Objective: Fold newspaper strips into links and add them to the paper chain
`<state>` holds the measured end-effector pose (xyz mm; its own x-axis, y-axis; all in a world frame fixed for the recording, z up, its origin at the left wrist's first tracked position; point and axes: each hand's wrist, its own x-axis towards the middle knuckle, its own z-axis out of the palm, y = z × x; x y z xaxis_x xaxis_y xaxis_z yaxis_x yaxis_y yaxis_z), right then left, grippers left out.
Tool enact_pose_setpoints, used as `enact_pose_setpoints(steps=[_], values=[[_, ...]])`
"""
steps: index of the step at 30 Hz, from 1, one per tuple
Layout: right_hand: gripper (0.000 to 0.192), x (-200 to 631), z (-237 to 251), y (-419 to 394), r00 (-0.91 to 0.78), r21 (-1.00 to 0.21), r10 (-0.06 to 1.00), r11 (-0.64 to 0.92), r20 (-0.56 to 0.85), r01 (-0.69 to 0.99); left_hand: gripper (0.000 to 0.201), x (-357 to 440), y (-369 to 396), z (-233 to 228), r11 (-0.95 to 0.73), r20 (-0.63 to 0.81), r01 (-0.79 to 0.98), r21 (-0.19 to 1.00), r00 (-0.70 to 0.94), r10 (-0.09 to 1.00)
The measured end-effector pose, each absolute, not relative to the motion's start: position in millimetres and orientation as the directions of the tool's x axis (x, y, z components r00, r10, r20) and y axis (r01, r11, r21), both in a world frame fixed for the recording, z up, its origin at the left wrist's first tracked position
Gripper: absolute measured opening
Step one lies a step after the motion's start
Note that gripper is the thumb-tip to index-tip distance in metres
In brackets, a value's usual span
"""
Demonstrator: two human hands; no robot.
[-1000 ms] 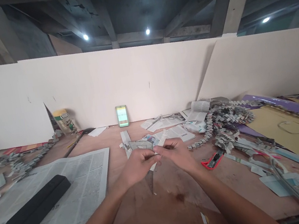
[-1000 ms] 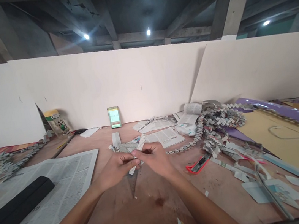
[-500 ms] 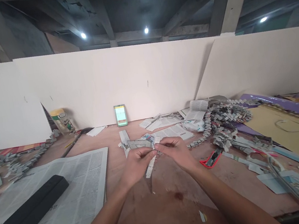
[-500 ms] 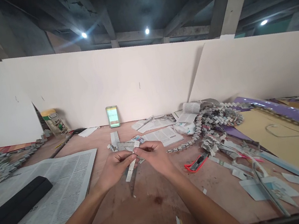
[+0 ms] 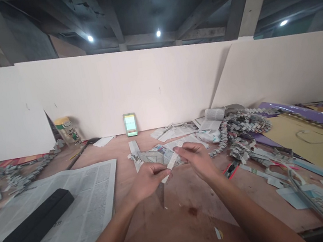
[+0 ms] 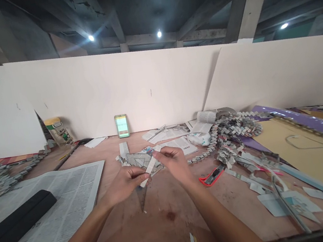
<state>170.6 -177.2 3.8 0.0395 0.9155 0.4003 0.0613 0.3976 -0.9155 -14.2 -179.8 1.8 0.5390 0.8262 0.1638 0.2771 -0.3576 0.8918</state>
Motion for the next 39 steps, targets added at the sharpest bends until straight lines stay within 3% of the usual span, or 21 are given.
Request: enact_pose_setpoints(steps=[3,5,13,15,19,26,39], values=[[0.038,177,0,-172,0.092,-0.914,0.91,0.405,0.405,0.025,0.024,-25,-172,-2,-0.276,0.062,0.29,0.916,0.58,0.812],[0.037,177,-2,-170,0.085,-0.913,0.909,0.406,0.407,0.034,0.024,-31,-168,-1,-0.306,0.051,0.332,0.892,0.6,0.798],[0.04,160,-3,-178,-0.042,-0.926,0.934,0.357,0.354,0.122,0.025,-20,-171,0,-0.408,0.236,0.295,0.864,0.478,0.846],[0.038,161,-3,-177,-0.03,-0.933,0.936,0.351,0.349,0.075,0.024,-17,-173,-1,-0.405,0.235,0.298,0.864,0.472,0.849],[0.023,172,-2,-171,0.147,-0.922,0.929,0.36,0.339,-0.145,0.021,-18,-173,-2,-0.359,0.236,0.244,0.901,0.418,0.877],[0.017,161,3,-181,-0.192,-0.949,0.941,0.3,0.279,0.093,0.022,-13,-173,-6,-0.236,0.224,0.025,0.971,0.238,0.945],[0.011,150,-3,-185,-0.163,-0.955,0.945,0.294,0.284,0.037,0.017,-13,-178,-7,-0.227,0.239,-0.074,0.971,0.257,0.937]])
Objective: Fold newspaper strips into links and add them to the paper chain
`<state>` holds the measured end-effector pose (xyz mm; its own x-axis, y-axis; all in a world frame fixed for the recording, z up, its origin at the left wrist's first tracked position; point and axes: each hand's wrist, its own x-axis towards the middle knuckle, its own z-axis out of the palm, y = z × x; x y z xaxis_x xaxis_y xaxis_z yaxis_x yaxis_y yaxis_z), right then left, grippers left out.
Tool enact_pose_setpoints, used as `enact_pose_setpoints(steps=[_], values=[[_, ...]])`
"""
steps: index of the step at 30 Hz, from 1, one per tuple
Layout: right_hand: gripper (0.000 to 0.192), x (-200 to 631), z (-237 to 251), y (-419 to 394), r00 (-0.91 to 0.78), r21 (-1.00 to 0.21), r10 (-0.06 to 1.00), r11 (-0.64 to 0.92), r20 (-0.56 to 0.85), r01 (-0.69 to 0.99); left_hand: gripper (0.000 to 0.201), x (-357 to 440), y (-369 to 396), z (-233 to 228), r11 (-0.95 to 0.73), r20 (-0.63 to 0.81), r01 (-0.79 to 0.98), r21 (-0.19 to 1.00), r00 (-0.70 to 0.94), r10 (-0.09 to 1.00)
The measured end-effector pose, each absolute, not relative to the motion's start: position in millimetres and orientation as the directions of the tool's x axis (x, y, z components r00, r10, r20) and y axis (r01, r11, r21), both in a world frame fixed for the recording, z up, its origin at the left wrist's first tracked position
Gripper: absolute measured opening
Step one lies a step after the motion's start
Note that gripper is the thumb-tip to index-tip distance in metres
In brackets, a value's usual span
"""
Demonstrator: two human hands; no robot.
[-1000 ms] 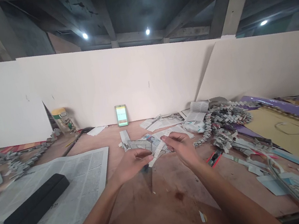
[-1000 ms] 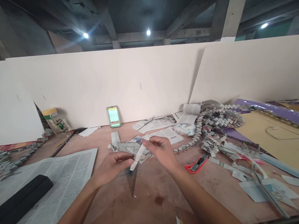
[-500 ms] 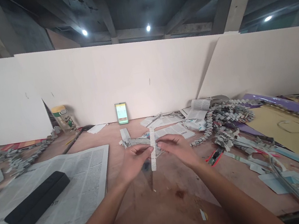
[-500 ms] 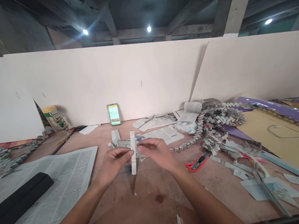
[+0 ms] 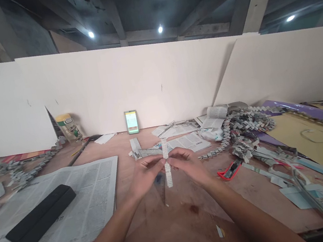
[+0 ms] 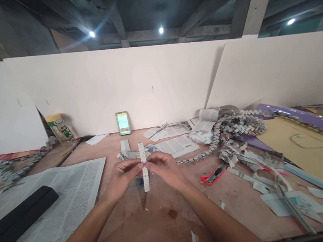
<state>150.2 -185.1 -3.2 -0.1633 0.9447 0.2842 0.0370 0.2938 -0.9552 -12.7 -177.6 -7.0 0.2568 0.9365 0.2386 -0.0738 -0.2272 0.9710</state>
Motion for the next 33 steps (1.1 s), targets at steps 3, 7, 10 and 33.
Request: enact_pose_setpoints(steps=[3,7,10,33], values=[[0.009,146,-7,-185,-0.15,-0.951,0.94,0.309,0.307,-0.01,0.015,-12,-176,-10,-0.224,0.24,-0.095,0.97,0.241,0.94],[0.005,143,-14,-183,-0.099,-0.921,0.917,0.376,0.386,-0.102,0.012,-8,-178,-11,-0.149,0.205,-0.222,0.964,0.256,0.945],[0.014,143,-13,-185,-0.027,-0.861,0.861,0.507,0.508,-0.036,0.022,-8,-182,-7,0.033,0.097,-0.344,0.938,0.355,0.93],[0.016,151,-1,-196,-0.075,-0.65,0.704,0.687,0.707,0.324,0.022,-19,-179,3,-0.276,0.231,0.075,0.958,0.367,0.901]])
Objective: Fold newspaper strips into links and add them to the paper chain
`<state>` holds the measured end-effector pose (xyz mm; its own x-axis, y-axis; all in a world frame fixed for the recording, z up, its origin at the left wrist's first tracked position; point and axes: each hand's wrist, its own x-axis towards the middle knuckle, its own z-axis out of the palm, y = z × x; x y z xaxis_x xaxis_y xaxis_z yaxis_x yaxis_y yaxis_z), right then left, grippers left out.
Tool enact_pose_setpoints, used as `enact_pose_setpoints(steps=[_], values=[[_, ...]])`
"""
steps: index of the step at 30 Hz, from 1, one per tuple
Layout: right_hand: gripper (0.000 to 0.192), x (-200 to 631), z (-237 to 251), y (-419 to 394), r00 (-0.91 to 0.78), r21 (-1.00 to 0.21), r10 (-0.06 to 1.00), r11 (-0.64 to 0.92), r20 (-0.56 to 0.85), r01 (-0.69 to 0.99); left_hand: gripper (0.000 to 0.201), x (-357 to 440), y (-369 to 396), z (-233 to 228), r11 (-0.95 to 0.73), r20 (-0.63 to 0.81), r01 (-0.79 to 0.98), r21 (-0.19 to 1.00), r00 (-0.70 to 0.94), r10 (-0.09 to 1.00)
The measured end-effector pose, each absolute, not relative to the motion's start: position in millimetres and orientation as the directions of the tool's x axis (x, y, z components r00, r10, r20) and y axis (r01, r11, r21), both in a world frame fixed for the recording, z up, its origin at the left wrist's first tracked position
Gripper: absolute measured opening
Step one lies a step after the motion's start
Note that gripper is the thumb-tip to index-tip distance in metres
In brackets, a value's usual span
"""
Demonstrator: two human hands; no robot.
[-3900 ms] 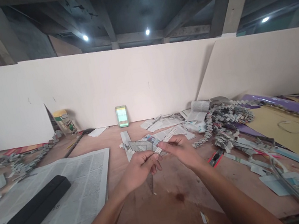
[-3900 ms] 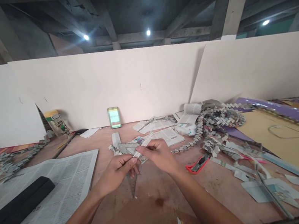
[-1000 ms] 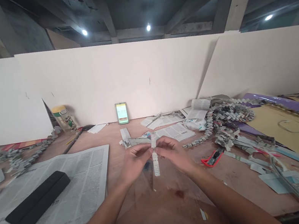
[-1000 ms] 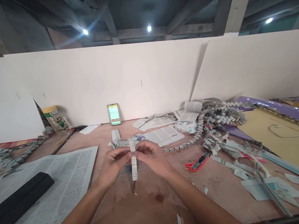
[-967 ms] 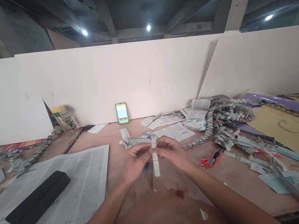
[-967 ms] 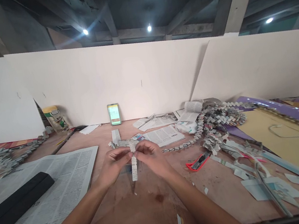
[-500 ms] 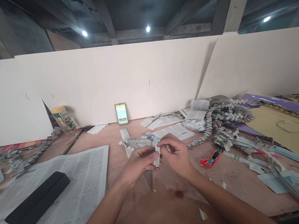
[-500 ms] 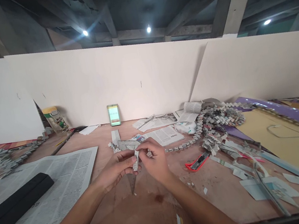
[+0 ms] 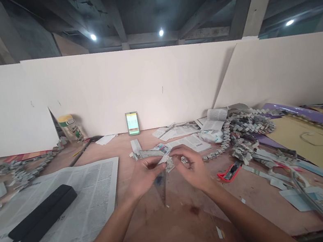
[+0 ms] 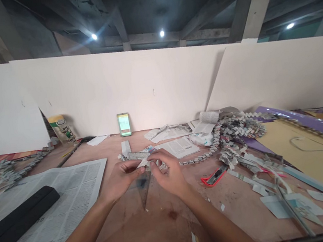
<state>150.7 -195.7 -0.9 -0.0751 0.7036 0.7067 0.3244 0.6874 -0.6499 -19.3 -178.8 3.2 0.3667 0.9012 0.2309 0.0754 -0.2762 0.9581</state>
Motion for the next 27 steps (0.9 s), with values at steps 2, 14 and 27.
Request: enact_pose_setpoints(steps=[2,14,27], values=[[0.022,153,-2,-192,-0.075,-0.736,0.776,0.621,0.627,0.271,0.023,-22,-178,3,-0.297,0.247,0.099,0.95,0.344,0.906],[0.016,162,2,-184,-0.055,-0.886,0.888,0.46,0.457,0.064,0.027,-26,-180,12,-0.307,0.307,-0.039,0.951,0.253,0.918],[0.017,164,7,-185,-0.048,-0.884,0.892,0.451,0.449,0.125,0.028,-30,-181,13,-0.388,0.337,0.142,0.911,0.286,0.897]])
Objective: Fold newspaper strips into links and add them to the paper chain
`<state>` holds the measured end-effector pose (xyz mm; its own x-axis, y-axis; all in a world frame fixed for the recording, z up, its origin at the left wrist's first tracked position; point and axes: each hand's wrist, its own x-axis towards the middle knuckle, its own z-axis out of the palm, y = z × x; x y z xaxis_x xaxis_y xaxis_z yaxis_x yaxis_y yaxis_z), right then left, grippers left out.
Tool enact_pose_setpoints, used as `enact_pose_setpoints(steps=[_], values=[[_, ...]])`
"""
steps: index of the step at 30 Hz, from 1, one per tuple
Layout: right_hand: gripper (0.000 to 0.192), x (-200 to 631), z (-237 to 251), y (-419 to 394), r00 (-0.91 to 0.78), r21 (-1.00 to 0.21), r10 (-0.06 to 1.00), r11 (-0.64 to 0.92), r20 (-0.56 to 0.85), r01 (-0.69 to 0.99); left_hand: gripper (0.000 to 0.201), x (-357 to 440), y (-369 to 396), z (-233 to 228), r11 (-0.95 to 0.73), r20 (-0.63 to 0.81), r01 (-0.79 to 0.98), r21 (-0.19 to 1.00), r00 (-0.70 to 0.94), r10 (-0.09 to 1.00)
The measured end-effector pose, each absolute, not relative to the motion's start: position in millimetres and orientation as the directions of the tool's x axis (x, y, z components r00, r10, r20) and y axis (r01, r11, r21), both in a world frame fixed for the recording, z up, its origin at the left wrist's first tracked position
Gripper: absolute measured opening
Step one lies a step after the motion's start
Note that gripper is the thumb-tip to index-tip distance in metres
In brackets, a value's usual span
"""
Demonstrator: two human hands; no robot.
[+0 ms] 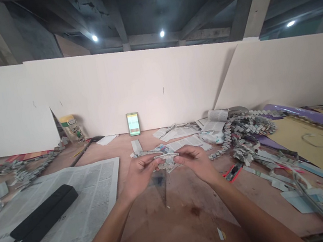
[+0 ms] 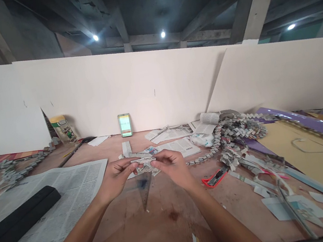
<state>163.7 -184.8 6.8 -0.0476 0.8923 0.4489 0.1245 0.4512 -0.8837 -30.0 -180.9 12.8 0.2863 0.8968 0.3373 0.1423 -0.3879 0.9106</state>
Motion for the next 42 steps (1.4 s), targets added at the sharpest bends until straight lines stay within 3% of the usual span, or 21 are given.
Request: enact_pose_setpoints(steps=[11,23,29,35,42], values=[[0.013,163.0,5.7,-186.0,-0.092,-0.873,0.878,0.478,0.47,0.1,0.025,-32.7,-181.2,14.4,-0.426,0.352,0.197,0.883,0.323,0.879],[0.013,161.9,6.7,-190.6,-0.067,-0.8,0.845,0.524,0.53,0.292,0.027,-30.4,-180.3,13.2,-0.4,0.339,0.149,0.904,0.32,0.885],[0.014,158.0,3.8,-192.7,-0.184,-0.765,0.828,0.56,0.529,0.318,0.018,-26.9,-184.8,14.4,-0.508,0.394,0.297,0.808,0.368,0.842],[0.014,159.7,4.3,-192.1,-0.215,-0.786,0.843,0.538,0.494,0.304,0.017,-29.2,-185.2,11.2,-0.536,0.437,0.279,0.797,0.348,0.83],[0.009,161.0,6.0,-193.1,-0.2,-0.708,0.775,0.63,0.6,0.319,0.016,-29.3,-187.8,9.9,-0.663,0.571,0.286,0.692,0.347,0.745]])
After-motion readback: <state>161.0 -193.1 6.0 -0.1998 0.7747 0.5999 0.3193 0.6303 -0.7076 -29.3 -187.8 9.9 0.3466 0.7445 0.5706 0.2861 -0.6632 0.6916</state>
